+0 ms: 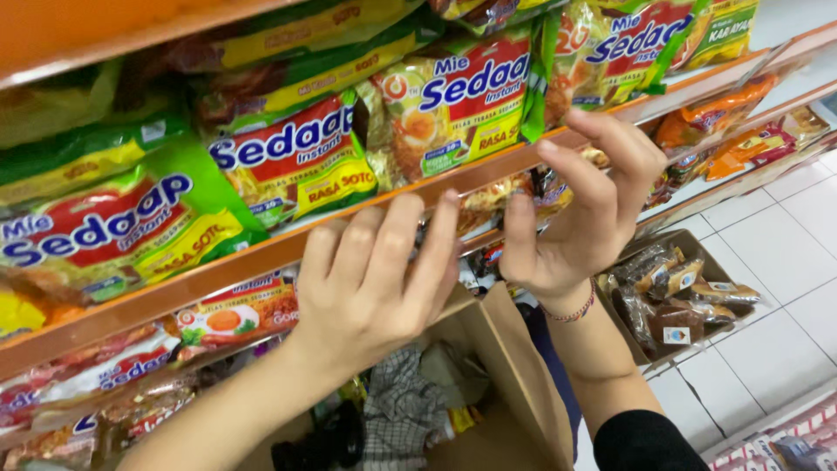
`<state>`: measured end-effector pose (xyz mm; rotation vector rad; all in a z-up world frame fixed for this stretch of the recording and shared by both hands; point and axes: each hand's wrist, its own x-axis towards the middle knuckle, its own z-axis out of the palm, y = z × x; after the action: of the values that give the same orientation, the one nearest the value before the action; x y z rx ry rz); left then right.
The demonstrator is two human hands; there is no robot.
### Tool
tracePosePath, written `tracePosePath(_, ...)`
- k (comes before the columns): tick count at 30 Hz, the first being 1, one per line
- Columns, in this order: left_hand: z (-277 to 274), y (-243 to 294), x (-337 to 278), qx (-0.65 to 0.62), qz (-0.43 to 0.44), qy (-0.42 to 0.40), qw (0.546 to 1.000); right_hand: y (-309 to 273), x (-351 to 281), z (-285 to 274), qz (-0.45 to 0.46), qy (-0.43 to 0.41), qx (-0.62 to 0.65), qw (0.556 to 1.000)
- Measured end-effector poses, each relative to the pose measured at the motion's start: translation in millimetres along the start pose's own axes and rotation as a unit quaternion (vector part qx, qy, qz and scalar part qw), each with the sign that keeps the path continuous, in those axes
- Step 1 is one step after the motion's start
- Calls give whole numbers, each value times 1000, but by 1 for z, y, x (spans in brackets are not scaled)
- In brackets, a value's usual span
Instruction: The person takes instant noodle packets from a cardboard box, wipes them with a cloth, and organizes them onto store shelves. They also scan individual packets with a handheld barcode scanner before placing them.
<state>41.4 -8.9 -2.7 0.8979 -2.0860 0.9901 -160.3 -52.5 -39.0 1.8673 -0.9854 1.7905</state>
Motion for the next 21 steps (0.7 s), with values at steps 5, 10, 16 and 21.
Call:
tracePosePath(5, -43, -6, -53, -7, 30, -53, 998, -35, -25, -24, -37, -60, 87, 994)
tracePosePath(10, -82, -3, -102, -10, -4, -129, 992, -70, -51, -32, -99, -163, 194, 962)
tracePosePath(16, -101, 9, -153, -36, -21, -214, 976, -99, -89, -16, -96, -341, 297, 887)
tracePosePath(21, -93, 24, -197, -84, -22, -279, 956, -109, -133, 11, -82, -423, 299, 851)
